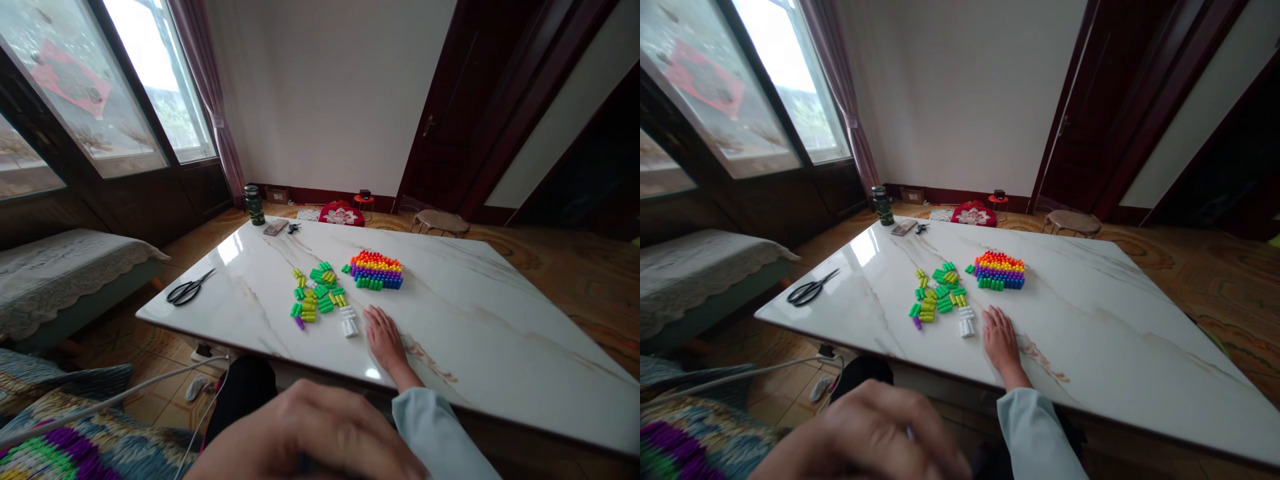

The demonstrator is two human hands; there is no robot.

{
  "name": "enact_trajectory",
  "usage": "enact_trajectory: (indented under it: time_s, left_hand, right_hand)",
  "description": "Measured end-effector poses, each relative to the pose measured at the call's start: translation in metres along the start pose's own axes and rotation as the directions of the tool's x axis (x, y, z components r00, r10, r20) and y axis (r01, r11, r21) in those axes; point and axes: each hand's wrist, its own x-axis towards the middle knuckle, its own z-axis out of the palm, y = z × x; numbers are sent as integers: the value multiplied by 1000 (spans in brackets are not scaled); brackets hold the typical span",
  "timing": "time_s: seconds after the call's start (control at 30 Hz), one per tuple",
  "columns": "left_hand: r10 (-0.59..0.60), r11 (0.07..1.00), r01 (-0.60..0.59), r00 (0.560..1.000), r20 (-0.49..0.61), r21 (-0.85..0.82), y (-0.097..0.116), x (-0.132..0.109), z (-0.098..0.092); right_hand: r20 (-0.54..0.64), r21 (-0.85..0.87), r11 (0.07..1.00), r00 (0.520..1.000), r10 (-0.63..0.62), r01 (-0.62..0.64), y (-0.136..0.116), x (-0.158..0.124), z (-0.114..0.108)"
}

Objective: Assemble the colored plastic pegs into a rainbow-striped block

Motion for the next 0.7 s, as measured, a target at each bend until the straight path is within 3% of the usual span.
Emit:
enact_trajectory:
  time_s: [0.07,0.1,0.2,0.23,0.3,0.43,0.7]
  left_hand:
    - [-186,982,184,977,-100,-29,-31,13,-6]
    - [-247,969,240,938,-241,-58,-52,14,-6]
    - [-385,915,385,738,-554,-124,-122,1,-2]
    - [-419,898,411,683,-598,-159,-140,-6,-2]
    - [-474,874,414,616,-630,-253,-165,-20,-2]
    - [-492,863,418,566,-662,-285,-171,-34,-3]
    - [-503,858,421,571,-649,-295,-166,-37,10]
  right_hand:
    - [1,1,1000,1000,-3,3,1,1,0]
    - [3,2,1000,1000,-4,4,1,1,0]
    - [16,10,1000,1000,-4,4,1,1,-1]
    - [21,14,1000,1000,-3,3,1,1,-1]
    - [33,24,1000,999,-1,0,0,2,-3]
    - [45,42,999,999,10,-12,0,2,-5]
    - [30,70,998,1000,-3,1,3,2,-1]
